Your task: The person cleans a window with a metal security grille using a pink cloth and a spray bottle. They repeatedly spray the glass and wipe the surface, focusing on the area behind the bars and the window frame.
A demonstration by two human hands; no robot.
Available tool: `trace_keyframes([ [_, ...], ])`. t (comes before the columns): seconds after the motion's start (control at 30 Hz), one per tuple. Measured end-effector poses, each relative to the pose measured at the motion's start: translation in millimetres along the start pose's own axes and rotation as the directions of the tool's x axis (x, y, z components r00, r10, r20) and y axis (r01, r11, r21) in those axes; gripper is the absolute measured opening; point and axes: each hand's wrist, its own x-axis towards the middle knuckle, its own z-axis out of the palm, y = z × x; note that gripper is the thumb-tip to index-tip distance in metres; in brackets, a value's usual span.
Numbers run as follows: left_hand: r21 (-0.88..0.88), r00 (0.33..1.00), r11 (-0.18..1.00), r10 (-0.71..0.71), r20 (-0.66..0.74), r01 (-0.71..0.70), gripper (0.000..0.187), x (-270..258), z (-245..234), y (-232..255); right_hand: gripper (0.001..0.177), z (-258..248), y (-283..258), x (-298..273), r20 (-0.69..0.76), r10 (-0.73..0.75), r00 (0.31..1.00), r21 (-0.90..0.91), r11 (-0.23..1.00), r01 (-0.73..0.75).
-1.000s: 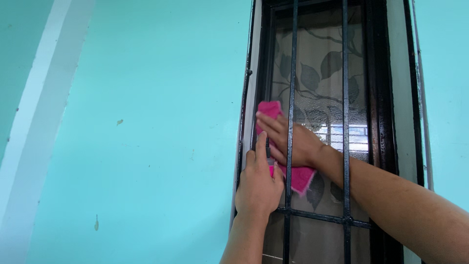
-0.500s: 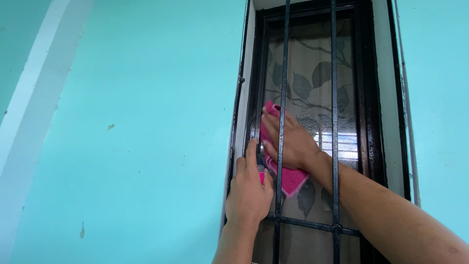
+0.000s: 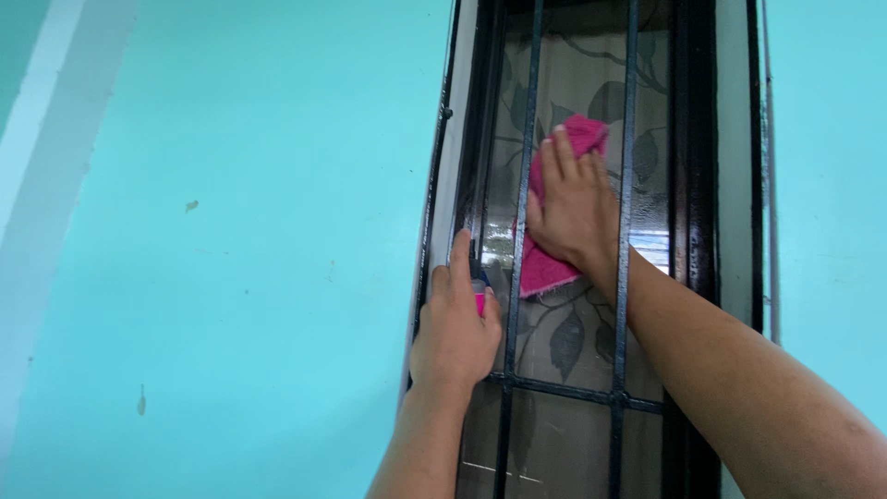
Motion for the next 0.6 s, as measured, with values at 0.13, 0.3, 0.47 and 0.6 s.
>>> trace_keyframes([
  [0.13,-0.031,0.994,0.997,0.074,-0.074,-0.077,0.079,-2.3,5.9,-6.9,0.086,-12.8,-10.7,-23.3,0.221,-0.359,0.907,0.114,0.933,0.342],
  [0.3,-0.028,0.993,0.996,0.084,-0.088,-0.087,0.078,-2.2,5.4,-8.4,0.092,-14.9,3.0,-19.1,0.591,-0.444,0.674,0.067,0.859,0.507],
  [0.47,-0.029,1.0,0.999,0.019,-0.008,-0.019,0.079,-3.2,-1.2,-4.4,0.093,-34.4,38.1,7.6,-0.125,-0.231,0.965,-0.352,0.92,0.174],
  [0.6,-0.03,0.993,0.996,0.086,-0.079,-0.088,0.08,-2.6,4.1,-7.3,0.089,-45.5,2.7,-33.0,0.451,-0.287,0.845,0.101,0.957,0.271],
])
